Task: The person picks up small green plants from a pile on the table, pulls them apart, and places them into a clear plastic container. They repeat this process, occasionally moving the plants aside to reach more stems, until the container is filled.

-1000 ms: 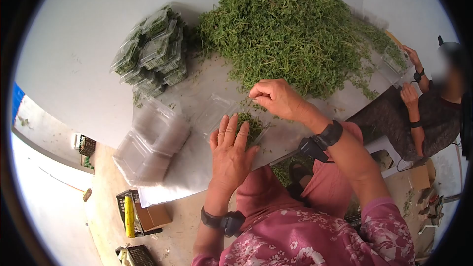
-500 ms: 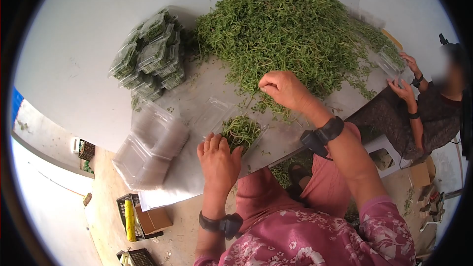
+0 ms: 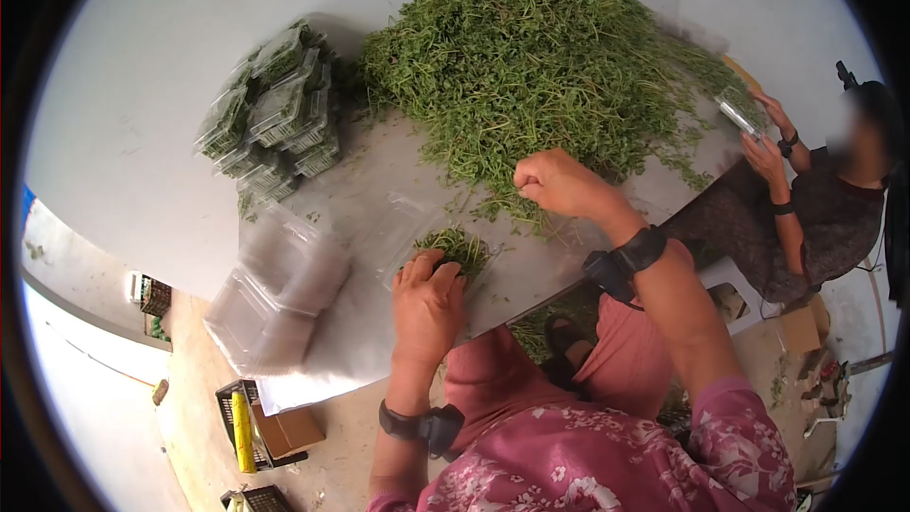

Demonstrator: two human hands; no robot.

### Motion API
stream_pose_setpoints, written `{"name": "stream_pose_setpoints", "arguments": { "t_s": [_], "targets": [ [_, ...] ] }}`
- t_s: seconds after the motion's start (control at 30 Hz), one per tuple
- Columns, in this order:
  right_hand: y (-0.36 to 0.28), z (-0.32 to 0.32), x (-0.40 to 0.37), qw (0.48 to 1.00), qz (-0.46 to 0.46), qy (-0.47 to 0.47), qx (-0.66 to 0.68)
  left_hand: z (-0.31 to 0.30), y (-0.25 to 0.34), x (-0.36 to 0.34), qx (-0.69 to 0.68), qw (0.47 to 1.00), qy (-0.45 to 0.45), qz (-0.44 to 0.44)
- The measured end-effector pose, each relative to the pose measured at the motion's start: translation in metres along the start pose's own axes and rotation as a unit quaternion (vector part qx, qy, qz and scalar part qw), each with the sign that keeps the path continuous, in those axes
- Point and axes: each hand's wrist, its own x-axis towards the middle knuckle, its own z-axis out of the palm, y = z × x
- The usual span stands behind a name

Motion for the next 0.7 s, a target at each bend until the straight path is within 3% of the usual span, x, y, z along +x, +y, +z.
{"name": "stream_pose_setpoints", "arguments": {
  "t_s": [0.1,0.23,0.33,0.43,0.57,0.7],
  "targets": [
    [-0.002,0.025,0.007,0.995,-0.07,0.056,-0.042,0.002,-0.001,0.006,-0.014,1.0,0.0,-0.008],
    [-0.003,0.051,0.017,0.997,0.016,0.017,-0.068,0.005,0.0,0.014,-0.003,1.0,-0.005,-0.031],
    [0.001,0.056,0.018,0.993,-0.001,0.009,-0.119,0.005,0.001,0.015,0.006,0.999,-0.003,-0.032],
    [-0.001,0.019,0.021,0.972,0.068,-0.138,-0.175,0.007,0.0,0.013,-0.002,1.0,0.007,-0.03],
    [0.013,0.001,0.016,0.992,0.105,-0.014,-0.072,0.007,-0.002,0.012,-0.013,0.999,0.022,-0.019],
    [0.025,0.034,0.034,0.989,0.094,0.101,-0.05,0.007,0.0,0.012,-0.01,0.999,0.023,-0.02]
  ]
}}
